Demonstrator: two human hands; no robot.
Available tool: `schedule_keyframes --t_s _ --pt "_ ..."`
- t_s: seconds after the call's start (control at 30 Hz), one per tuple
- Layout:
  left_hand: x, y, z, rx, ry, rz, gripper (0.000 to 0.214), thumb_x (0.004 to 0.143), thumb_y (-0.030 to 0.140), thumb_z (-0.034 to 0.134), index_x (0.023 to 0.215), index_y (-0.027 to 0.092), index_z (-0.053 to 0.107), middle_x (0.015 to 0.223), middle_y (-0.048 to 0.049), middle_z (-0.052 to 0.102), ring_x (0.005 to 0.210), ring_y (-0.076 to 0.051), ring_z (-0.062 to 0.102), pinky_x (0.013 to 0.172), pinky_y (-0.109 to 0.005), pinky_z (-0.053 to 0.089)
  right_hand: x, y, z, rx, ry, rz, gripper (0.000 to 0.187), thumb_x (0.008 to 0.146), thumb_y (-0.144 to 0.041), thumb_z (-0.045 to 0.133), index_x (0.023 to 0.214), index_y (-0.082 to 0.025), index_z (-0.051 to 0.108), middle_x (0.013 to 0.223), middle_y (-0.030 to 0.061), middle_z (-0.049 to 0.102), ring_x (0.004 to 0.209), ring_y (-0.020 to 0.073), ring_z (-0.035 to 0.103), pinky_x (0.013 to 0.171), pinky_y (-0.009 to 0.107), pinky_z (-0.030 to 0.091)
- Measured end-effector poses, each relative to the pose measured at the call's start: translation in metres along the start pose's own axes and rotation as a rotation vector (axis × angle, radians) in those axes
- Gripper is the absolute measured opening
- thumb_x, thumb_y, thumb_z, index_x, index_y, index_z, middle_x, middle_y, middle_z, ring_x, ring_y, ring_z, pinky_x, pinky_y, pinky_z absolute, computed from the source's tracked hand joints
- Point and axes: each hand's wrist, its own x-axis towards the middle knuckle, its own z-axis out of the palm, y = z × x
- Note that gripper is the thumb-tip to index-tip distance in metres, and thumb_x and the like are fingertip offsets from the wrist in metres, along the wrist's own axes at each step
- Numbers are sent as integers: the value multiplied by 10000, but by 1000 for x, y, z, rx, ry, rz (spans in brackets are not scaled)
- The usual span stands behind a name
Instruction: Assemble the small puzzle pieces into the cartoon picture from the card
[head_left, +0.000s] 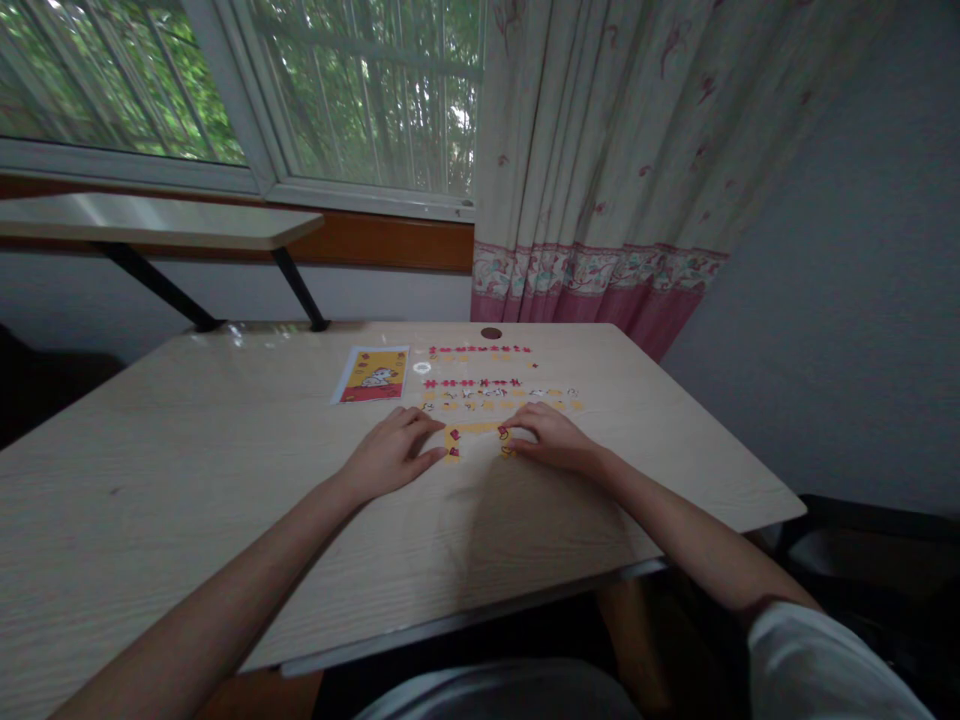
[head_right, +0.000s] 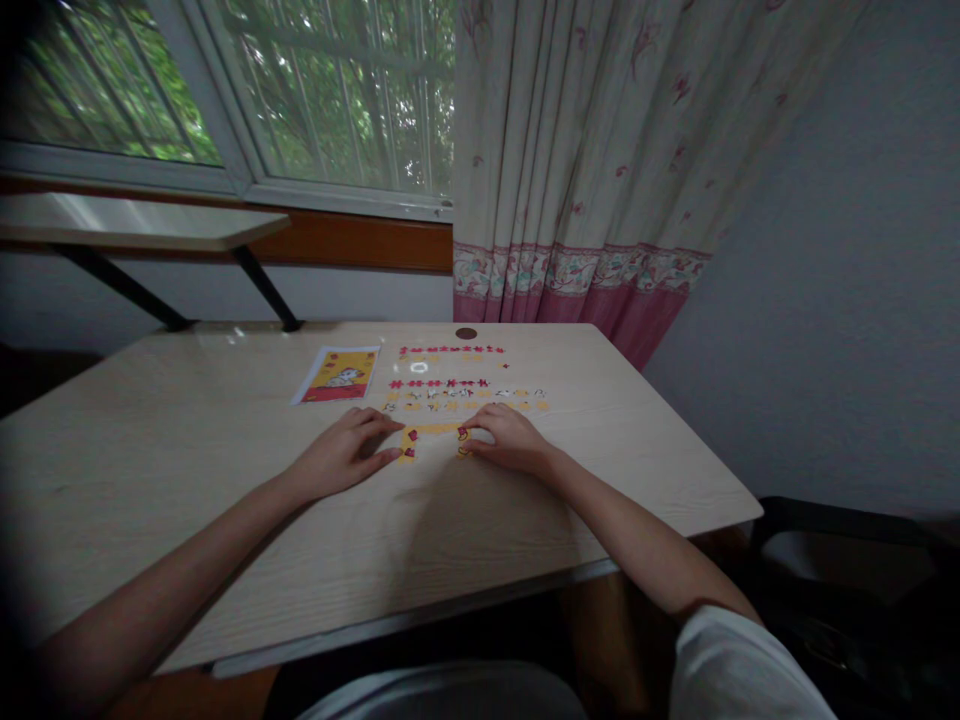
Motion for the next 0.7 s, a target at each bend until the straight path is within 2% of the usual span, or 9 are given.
schedule_keyframes --t_s 0.13,0.37,0.53,0.7 --pt "0 -2 -2 53 -17 6 347 879 407 462 1064 171 636 981 -103 585 921 -240 530 834 -384 437 4 -6 -2 -32 58 6 272 872 -365 522 1021 -182 658 1017 74 639 982 174 550 911 329 390" --pt "0 -1 -7 121 -48 51 316 897 328 422 1033 159 652 935 -107 592 892 -237 516 820 -383 433 33 -11 -10 -156 -31 -65 260 873 -326 509 1022 -175 658 1020 79 653 990 195 557 911 333 375" --pt "-1 0 -8 113 -59 56 317 900 321 414 1037 155 648 937 -108 593 891 -235 512 817 -375 433 81 -4 -7 -231 -16 -40 269 880 -318 482 1037 -189 657 1021 81 652 976 206 555 889 326 384" --pt "-1 -1 -8 87 -54 59 305 898 323 423 1025 163 649 931 -101 595 883 -234 504 816 -374 427 142 5 8 -273 -71 71 305 881 -291 466 1110 -181 634 1116 110 617 1036 223 543 900 332 387"
